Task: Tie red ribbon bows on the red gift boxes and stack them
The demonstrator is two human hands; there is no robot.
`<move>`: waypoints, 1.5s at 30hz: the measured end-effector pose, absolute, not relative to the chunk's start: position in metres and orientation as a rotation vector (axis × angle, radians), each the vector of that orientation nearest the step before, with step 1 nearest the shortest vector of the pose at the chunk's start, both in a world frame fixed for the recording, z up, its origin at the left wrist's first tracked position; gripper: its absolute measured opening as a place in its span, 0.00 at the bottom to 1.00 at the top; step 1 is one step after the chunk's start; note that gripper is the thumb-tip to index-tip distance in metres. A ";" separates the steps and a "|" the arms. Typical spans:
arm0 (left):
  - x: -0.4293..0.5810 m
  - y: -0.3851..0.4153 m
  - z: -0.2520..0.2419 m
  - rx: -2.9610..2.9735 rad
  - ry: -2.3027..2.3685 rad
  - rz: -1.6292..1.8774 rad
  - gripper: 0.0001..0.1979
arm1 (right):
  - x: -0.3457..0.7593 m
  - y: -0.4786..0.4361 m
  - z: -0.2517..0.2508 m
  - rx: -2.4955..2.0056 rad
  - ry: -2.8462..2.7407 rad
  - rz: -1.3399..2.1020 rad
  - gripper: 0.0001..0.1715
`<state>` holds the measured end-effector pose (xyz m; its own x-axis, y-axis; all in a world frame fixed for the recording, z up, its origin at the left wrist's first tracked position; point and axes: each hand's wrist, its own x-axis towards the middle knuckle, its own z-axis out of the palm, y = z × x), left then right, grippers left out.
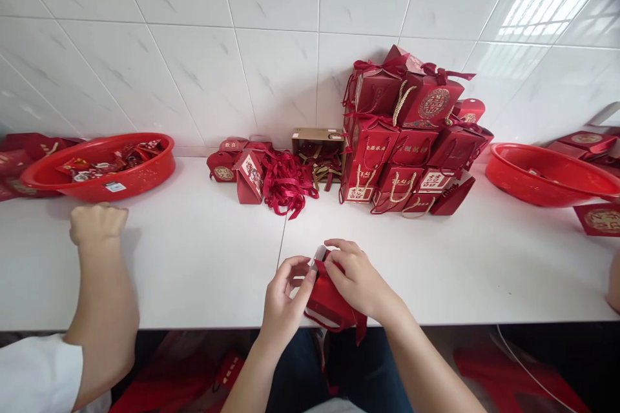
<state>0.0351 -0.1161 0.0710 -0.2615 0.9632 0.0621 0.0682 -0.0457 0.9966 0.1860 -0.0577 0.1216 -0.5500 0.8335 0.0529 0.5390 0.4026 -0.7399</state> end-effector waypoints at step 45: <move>0.019 -0.107 0.078 1.294 1.219 0.964 0.21 | 0.270 -0.061 0.053 -0.806 -1.175 1.883 0.22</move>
